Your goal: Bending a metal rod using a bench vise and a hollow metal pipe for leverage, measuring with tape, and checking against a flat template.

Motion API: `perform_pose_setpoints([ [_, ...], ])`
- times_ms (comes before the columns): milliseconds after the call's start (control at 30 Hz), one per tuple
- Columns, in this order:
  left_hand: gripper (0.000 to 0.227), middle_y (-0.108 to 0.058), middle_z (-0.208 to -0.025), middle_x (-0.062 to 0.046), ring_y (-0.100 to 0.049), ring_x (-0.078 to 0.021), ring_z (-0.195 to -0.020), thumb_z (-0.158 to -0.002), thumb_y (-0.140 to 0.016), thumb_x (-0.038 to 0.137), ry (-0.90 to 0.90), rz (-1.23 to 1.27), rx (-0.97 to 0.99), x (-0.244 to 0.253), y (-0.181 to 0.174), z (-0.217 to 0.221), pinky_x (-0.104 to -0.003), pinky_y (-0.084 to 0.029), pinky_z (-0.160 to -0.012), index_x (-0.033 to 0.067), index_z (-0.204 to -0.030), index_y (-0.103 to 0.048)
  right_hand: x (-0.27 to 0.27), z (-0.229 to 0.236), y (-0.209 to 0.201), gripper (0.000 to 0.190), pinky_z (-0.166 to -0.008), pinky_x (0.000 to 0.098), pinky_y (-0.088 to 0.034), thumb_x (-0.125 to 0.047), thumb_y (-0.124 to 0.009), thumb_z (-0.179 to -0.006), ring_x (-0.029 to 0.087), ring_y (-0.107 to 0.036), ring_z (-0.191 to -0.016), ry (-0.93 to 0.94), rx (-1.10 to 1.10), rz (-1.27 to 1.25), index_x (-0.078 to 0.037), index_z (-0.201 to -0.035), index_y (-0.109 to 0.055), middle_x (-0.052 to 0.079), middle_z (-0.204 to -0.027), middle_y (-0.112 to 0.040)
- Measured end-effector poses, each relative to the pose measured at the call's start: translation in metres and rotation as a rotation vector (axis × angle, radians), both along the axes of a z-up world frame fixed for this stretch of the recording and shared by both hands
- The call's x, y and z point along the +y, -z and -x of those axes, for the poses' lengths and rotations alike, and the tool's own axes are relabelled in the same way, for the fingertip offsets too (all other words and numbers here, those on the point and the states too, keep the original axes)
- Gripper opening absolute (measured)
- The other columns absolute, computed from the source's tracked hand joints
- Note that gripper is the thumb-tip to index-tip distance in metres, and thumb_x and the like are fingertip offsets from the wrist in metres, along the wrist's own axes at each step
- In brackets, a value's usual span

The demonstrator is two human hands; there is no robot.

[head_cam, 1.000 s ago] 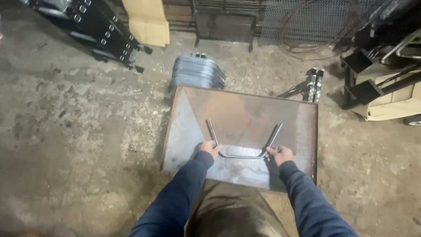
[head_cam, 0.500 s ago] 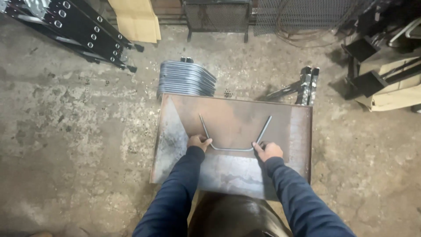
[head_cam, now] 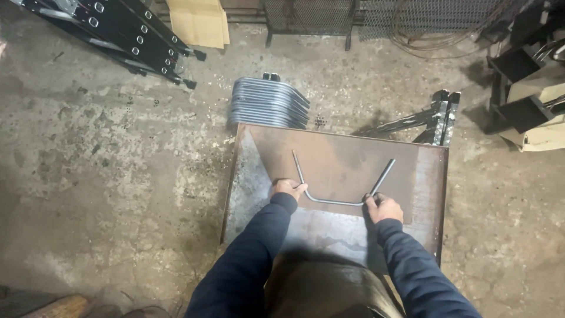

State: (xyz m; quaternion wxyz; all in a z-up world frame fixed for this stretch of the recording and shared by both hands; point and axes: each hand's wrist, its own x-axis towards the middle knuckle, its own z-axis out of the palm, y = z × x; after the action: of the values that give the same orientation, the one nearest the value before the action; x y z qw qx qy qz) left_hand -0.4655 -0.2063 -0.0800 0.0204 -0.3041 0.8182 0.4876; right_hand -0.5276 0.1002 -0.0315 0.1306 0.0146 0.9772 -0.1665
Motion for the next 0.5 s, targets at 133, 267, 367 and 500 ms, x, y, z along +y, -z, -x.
perform_pose_setpoints([
  [133, 0.039, -0.076, -0.085, -0.017, -0.074, -0.0318, -0.079, -0.077, -0.082, 0.043, 0.036, 0.029, 0.005, 0.002, -0.006, -0.002, -0.041, -0.057, -0.078, 0.0056, -0.086, -0.08, 0.002, -0.006, 0.003, 0.047, -0.086, 0.0508, -0.055, -0.057, -0.058, -0.092, 0.043, -0.071, -0.094, 0.046, 0.014, -0.007, -0.017, -0.106, -0.078, 0.021, -0.094, -0.075],
  [267, 0.033, -0.077, -0.086, -0.016, -0.075, -0.0303, -0.079, -0.081, -0.078, 0.038, -0.03, -0.018, 0.121, 0.011, -0.001, -0.003, -0.04, -0.057, -0.077, 0.0057, -0.088, -0.08, -0.002, -0.009, -0.005, 0.047, -0.084, 0.0516, -0.055, -0.057, -0.056, -0.096, 0.043, -0.071, -0.092, 0.004, 0.068, 0.006, -0.015, -0.102, -0.077, 0.021, -0.092, -0.075],
  [367, 0.031, -0.078, -0.084, -0.016, -0.075, -0.0302, -0.077, -0.079, -0.079, 0.035, -0.072, -0.062, 0.109, 0.013, -0.009, -0.002, -0.039, -0.058, -0.077, 0.0048, -0.087, -0.08, -0.001, -0.014, -0.01, 0.05, -0.084, 0.0516, -0.055, -0.058, -0.055, -0.097, 0.043, -0.071, -0.093, 0.027, 0.05, -0.003, -0.013, -0.102, -0.076, 0.021, -0.093, -0.075],
  [500, 0.031, -0.078, -0.082, -0.016, -0.076, -0.0294, -0.076, -0.081, -0.079, 0.037, -0.042, -0.054, 0.084, 0.011, -0.011, -0.001, -0.039, -0.057, -0.076, 0.0053, -0.084, -0.08, -0.002, -0.014, -0.015, 0.05, -0.083, 0.0512, -0.055, -0.059, -0.056, -0.096, 0.043, -0.071, -0.093, 0.007, 0.098, 0.015, -0.012, -0.101, -0.076, 0.021, -0.093, -0.075],
])
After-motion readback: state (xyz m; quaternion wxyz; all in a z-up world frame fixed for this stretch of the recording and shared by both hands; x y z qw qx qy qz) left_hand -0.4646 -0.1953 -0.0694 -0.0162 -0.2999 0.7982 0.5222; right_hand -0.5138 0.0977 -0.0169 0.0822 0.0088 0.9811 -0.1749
